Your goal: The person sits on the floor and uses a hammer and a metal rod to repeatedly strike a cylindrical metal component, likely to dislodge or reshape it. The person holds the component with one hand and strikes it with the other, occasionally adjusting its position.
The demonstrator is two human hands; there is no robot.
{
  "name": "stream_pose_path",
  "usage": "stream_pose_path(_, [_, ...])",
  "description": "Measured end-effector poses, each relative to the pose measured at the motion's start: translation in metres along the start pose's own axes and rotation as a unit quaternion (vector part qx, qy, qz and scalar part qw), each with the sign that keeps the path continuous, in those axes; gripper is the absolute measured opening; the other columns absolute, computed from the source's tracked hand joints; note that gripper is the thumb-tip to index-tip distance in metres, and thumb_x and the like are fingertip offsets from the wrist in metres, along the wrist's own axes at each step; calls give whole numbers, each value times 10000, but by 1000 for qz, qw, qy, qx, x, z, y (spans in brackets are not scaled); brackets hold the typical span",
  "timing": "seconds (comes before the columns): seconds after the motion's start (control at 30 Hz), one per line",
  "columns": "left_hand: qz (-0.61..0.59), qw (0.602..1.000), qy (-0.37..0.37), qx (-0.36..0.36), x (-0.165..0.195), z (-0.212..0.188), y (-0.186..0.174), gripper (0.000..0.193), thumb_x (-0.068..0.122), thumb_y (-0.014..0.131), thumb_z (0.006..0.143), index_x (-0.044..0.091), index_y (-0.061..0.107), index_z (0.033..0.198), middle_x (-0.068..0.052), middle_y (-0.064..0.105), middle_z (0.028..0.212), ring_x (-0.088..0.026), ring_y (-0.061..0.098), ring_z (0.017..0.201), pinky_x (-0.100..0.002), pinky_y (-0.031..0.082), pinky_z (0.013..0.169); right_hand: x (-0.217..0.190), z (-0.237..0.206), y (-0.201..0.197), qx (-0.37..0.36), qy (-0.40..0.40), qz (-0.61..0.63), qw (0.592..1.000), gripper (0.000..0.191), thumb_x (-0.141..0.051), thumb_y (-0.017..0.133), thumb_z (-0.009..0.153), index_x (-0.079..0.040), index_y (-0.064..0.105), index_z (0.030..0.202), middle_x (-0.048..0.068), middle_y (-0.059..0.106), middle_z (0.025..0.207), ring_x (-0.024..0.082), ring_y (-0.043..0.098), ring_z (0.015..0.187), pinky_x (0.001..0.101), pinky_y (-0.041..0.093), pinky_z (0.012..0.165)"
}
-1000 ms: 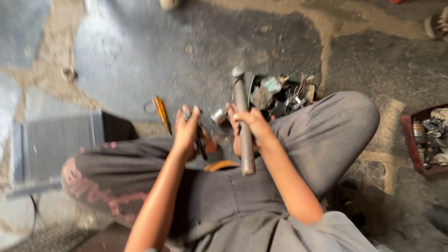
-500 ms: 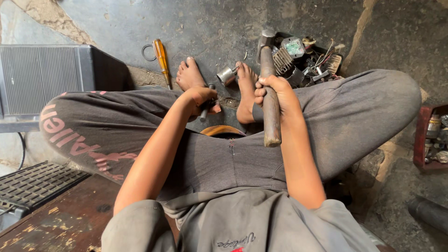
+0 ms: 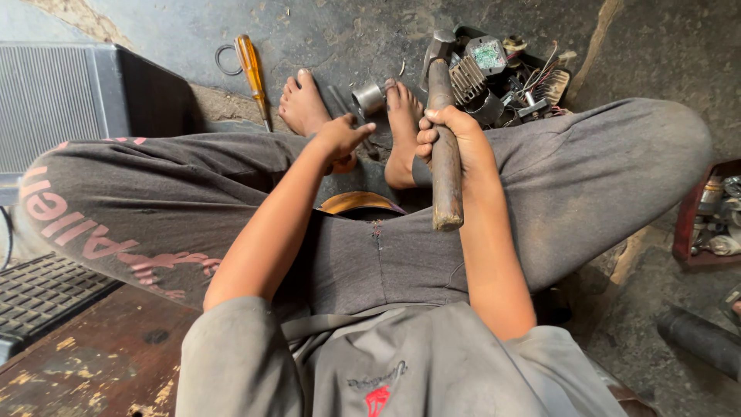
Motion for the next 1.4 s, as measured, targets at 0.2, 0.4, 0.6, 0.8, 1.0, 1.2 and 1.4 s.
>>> stream_pose_path(0.2, [208,974,85,11,13,6,42,465,344,734,851,78,625,1217,-197,728,1119,-375,711,1038,-473,570,840,3,0,-3,0,10,14,1000,211,-94,675,893,-8,560,1047,71,590,883,103,593,669,269,507,558])
stream_pose_path(0.4, [405,910,89,-26,26,19,92,235,161,620,974,140,721,1185,-56,778,1122,-250,774,947,-434,636,659,11,7,-7,5,37,20,999,216,-100,680,891,-16,554,1045,69,591,871,110,592,652,282,507,550])
stream_pose_path(0.6, [467,836,279,69,51,14,98,203,235,557,966,225,734,1065,-64,659,1058,-267,734,869,-434,578,552,11,8,-8,9,24,28,999,244,-88,685,885,-22,568,1089,65,588,868,101,587,650,273,501,552])
stream_pose_path(0.8, [567,746,345,63,58,11,101,250,282,547,974,155,746,1056,-43,633,1062,-248,704,838,-461,563,508,11,6,-1,-11,36,22,999,251,-96,669,891,-27,550,1100,67,586,862,99,582,644,270,494,549])
stream_pose_path(1.0, [468,781,406,79,72,-7,84,196,243,554,977,119,674,1069,-85,709,904,-287,709,760,-459,565,591,7,11,-7,-9,44,63,997,198,-92,651,897,-8,541,1039,73,598,858,96,582,644,264,481,543])
stream_pose_path(1.2, [200,915,248,248,85,0,-15,264,216,578,990,52,557,1195,-211,710,862,-414,723,737,-513,573,616,-1,29,-22,-7,21,67,997,182,-125,663,918,-3,537,965,56,570,815,106,581,634,277,514,567])
stream_pose_path(1.4, [71,930,43,358,54,-46,-103,403,331,757,774,149,561,1076,-194,690,1018,-463,648,1019,-587,505,756,6,47,-34,20,43,146,988,216,-148,646,913,27,540,982,65,574,820,126,595,646,294,527,583])
Point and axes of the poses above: each hand's wrist, its own z-axis towards the middle knuckle, its own y-axis out of the palm, x = y × z, the point moved 9 cm from there along z, towards the middle knuckle
